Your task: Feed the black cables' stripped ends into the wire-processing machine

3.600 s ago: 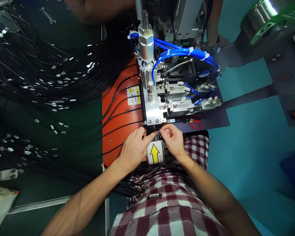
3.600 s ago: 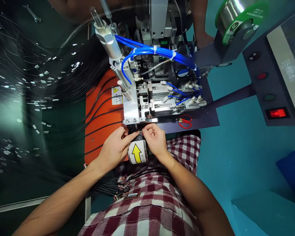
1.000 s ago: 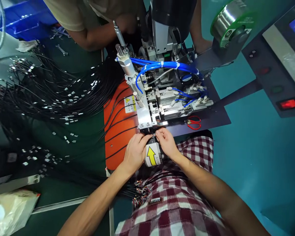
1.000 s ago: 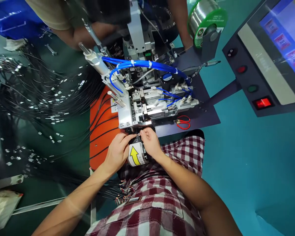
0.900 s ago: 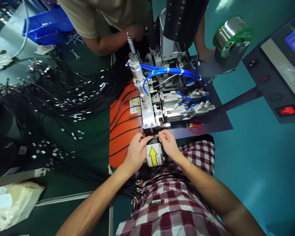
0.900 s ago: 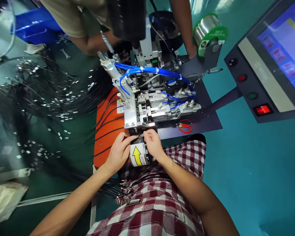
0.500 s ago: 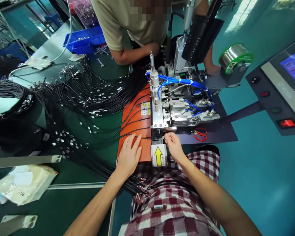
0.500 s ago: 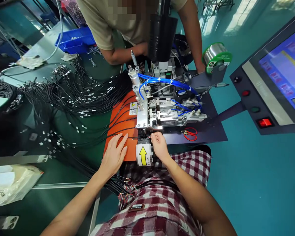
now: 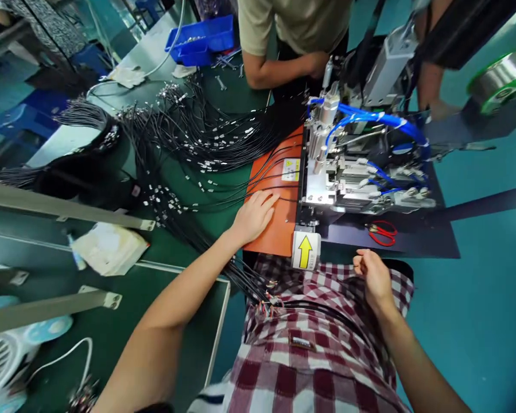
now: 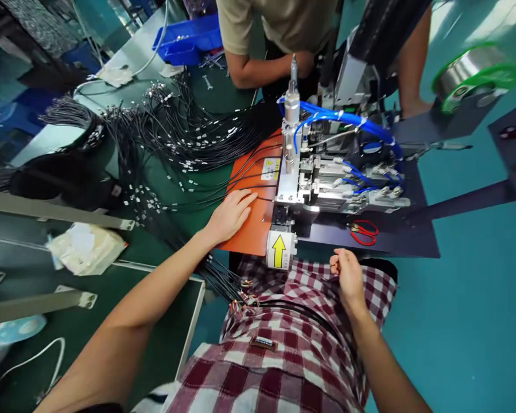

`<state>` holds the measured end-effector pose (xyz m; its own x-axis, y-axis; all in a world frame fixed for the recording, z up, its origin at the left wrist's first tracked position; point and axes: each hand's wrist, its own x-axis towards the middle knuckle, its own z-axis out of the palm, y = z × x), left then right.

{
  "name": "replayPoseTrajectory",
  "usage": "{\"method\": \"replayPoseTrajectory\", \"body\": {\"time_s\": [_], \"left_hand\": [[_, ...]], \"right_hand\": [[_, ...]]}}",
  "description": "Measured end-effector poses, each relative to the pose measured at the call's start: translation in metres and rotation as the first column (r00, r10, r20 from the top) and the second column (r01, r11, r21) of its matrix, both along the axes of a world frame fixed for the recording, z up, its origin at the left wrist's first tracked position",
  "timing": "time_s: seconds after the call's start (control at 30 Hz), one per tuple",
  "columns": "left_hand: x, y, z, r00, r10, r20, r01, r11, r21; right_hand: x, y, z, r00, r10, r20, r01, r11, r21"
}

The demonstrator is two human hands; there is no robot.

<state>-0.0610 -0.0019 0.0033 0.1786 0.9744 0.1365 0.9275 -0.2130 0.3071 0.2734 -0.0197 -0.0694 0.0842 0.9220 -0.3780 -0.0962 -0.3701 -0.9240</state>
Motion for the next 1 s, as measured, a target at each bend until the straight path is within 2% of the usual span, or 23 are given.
{"method": "replayPoseTrajectory", "body": {"time_s": [0.07,0.13,0.17,0.23,0.33,0.37,0.43,0.5,0.53,0.57,0.6,0.63,0.67,0.7,0.77,0.83,0.93,1.0], "left_hand": [[-0.011,0.0,0.011,0.997,-0.046,0.063,0.046,0.999,0.011],[-0.019,-0.018,0.025,0.984,-0.117,0.133,0.12,0.993,-0.016],[-0.021,-0.032,0.032,0.974,-0.184,0.13,0.195,0.978,-0.075],[-0.025,-0.063,0.042,0.935,-0.35,0.049,0.351,0.903,-0.247],[-0.031,-0.094,0.045,0.911,-0.391,-0.13,0.333,0.884,-0.328],[-0.034,-0.099,0.044,0.913,-0.384,-0.137,0.326,0.889,-0.321],[-0.043,-0.101,0.045,0.938,-0.342,-0.051,0.32,0.915,-0.247],[-0.054,-0.098,0.053,0.973,-0.199,0.115,0.206,0.977,-0.057],[-0.057,-0.097,0.059,0.973,-0.095,0.209,0.08,0.994,0.08],[-0.058,-0.096,0.065,0.949,0.012,0.316,-0.089,0.969,0.23],[-0.056,-0.096,0.071,0.909,0.075,0.409,-0.239,0.898,0.368],[-0.05,-0.096,0.074,0.877,0.09,0.472,-0.334,0.82,0.465],[-0.041,-0.096,0.075,0.869,0.081,0.488,-0.36,0.781,0.511],[-0.03,-0.097,0.073,0.889,0.057,0.455,-0.31,0.805,0.506],[-0.006,-0.097,0.059,0.944,-0.069,0.323,-0.037,0.949,0.313],[0.013,-0.097,0.039,0.949,-0.155,0.273,0.114,0.981,0.159],[0.025,-0.094,0.016,0.952,-0.148,0.268,0.132,0.988,0.078],[0.03,-0.091,0.013,0.956,-0.126,0.264,0.12,0.992,0.041]], "right_hand": [[0.002,-0.003,0.001,1.0,-0.004,-0.019,0.004,1.0,-0.013],[0.005,-0.004,0.009,1.0,0.002,-0.017,-0.003,1.0,-0.012],[0.006,-0.005,0.014,1.0,0.008,-0.01,-0.008,1.0,-0.007],[0.008,-0.005,0.025,1.0,0.017,-0.005,-0.017,1.0,0.0],[0.005,-0.005,0.04,0.998,0.057,0.002,-0.057,0.998,0.01],[0.001,-0.005,0.045,0.997,0.078,0.002,-0.078,0.997,0.015],[-0.01,-0.005,0.055,0.99,0.139,-0.005,-0.139,0.99,0.018],[-0.023,-0.009,0.066,0.975,0.222,0.013,-0.222,0.974,0.038],[-0.03,-0.011,0.072,0.962,0.272,0.036,-0.274,0.961,0.047],[-0.037,-0.013,0.078,0.944,0.325,0.057,-0.328,0.943,0.055],[-0.043,-0.016,0.083,0.922,0.382,0.064,-0.386,0.92,0.067],[-0.049,-0.018,0.088,0.902,0.428,0.061,-0.432,0.897,0.098],[-0.055,-0.02,0.093,0.887,0.458,0.062,-0.462,0.877,0.13],[-0.059,-0.021,0.096,0.861,0.506,0.055,-0.508,0.848,0.153],[-0.067,-0.021,0.1,0.824,0.567,-0.011,-0.554,0.81,0.193],[-0.072,-0.019,0.099,0.819,0.565,-0.102,-0.538,0.818,0.206],[-0.075,-0.015,0.093,0.847,0.506,-0.165,-0.478,0.859,0.182],[-0.076,-0.015,0.088,0.872,0.468,-0.145,-0.447,0.88,0.159]]}}
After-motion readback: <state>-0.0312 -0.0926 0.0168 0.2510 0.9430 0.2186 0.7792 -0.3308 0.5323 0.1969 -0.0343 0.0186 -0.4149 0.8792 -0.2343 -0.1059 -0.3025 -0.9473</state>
